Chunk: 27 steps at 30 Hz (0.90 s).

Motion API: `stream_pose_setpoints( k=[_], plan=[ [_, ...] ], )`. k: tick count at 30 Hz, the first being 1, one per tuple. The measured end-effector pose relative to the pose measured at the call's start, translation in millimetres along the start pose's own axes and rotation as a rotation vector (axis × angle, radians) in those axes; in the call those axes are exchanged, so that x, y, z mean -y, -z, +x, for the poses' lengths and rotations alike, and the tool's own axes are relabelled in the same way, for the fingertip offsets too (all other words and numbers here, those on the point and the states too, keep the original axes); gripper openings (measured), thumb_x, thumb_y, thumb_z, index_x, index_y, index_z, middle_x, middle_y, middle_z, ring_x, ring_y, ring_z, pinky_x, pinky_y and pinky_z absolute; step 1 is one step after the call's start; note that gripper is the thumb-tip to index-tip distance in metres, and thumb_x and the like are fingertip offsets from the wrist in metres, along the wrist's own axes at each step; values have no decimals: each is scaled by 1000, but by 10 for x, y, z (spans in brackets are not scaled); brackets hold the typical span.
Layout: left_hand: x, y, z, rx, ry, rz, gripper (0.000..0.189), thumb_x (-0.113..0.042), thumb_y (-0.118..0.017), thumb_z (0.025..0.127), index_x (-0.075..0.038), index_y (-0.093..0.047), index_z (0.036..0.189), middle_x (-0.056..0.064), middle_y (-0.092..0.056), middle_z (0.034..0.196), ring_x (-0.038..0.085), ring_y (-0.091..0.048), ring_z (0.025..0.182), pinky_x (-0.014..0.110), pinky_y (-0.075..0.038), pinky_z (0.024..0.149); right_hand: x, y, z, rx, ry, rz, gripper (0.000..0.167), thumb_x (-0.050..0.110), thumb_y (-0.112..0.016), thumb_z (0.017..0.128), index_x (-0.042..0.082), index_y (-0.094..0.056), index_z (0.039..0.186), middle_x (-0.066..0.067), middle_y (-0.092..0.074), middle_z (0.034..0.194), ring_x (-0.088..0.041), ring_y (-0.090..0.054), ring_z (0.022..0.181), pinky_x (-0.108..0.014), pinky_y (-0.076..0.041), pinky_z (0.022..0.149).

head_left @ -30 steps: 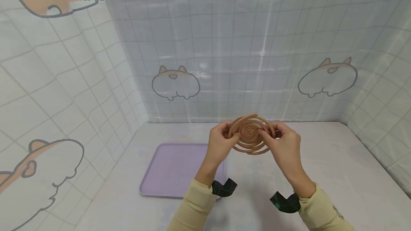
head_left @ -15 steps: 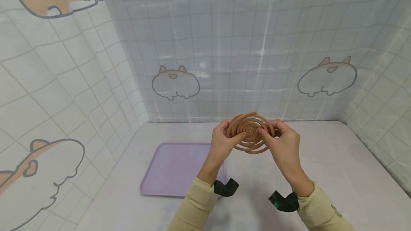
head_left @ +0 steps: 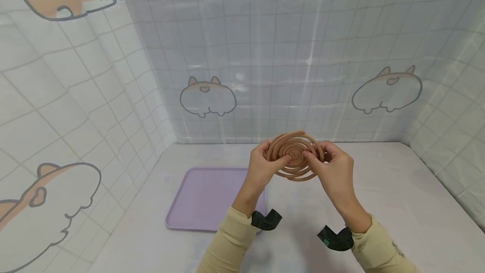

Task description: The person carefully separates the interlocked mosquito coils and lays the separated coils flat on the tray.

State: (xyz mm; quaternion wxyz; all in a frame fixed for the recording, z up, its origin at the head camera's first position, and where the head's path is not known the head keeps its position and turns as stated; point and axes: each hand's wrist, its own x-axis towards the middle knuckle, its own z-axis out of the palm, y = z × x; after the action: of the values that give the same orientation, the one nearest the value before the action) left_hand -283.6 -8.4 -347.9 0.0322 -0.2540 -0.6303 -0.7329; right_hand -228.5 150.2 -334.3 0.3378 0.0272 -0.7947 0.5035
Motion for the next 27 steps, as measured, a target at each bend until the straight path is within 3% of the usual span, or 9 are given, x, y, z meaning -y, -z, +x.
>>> stream_pose_setpoints(
  k=[16,27],
  plan=[
    [1,51,10,77,48,-76,31,10,-65,77,8,-53,105,3,-60,84,11,-58,75,21,-50,67,29,25,26,67,-47,30,18,18,-73,80,4,-66,91,-6,-62,75,-8,-57,66,-20,-49,52],
    [-28,52,2,104,49,-69,31,9,-63,78,7,-52,107,4,-59,86,11,-58,77,21,-50,69,44,39,35,97,-56,58,20,19,-72,81,3,-66,91,-9,-63,76,-8,-60,67,-23,-51,52]
  ],
)
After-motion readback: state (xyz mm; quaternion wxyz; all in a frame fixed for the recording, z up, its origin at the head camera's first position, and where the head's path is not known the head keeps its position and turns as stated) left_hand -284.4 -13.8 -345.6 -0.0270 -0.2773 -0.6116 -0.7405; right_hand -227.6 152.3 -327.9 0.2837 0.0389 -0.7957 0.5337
